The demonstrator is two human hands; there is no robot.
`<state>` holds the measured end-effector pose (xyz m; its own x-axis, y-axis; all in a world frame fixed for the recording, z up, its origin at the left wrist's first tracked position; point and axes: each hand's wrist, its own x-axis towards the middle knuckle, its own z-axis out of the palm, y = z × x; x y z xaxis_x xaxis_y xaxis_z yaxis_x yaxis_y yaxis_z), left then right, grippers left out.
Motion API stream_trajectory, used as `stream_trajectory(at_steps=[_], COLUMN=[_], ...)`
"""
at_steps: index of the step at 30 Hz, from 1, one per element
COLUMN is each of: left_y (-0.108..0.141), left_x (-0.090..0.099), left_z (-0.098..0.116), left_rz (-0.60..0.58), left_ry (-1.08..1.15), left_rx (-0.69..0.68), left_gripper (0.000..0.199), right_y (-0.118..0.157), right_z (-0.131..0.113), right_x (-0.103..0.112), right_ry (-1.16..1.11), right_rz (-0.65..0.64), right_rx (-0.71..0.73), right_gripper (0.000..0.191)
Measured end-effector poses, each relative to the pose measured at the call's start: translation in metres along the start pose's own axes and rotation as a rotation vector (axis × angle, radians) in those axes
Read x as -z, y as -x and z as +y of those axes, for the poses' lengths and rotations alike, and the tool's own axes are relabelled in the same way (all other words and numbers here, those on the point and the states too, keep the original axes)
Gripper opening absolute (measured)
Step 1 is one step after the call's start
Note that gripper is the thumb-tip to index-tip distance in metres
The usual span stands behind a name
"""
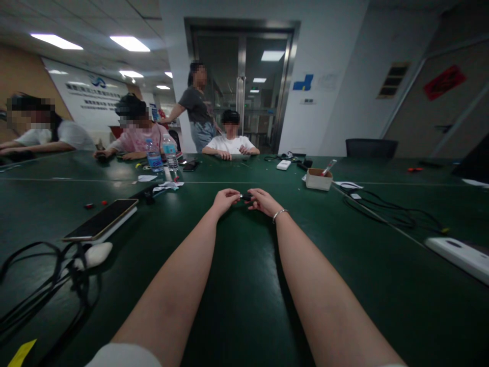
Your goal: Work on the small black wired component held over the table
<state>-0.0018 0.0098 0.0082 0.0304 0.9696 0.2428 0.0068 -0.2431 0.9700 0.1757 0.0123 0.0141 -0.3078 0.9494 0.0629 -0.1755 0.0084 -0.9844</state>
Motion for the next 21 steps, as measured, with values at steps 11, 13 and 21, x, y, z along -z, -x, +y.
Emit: stream_trajectory(at_steps=[11, 13, 21], left_y=[-0.0012, -0.0016, -0.0024], left_x=[0.0002, 0.0003, 0.0003], left_z=[-0.0010, -0.0019, -0.0020], left_rz=[0.015, 0.019, 0.012], left_ry=[0.036, 0.041, 0.021], left_rx=[0.019, 0.016, 0.035], left_gripper=[0.016, 0.015, 0.014], right_y=[-0.0017, -0.0014, -0.0010], right_z=[0.0011, 0.0006, -0.0001], right_x=[0.0005, -0.0001, -0.0010], right_ry=[0.010, -0.012, 0.007], right_rz=[-0.031, -0.010, -0.039], right_rx=[0.018, 0.034, -0.015], right_gripper=[0.025, 0.031, 0.013])
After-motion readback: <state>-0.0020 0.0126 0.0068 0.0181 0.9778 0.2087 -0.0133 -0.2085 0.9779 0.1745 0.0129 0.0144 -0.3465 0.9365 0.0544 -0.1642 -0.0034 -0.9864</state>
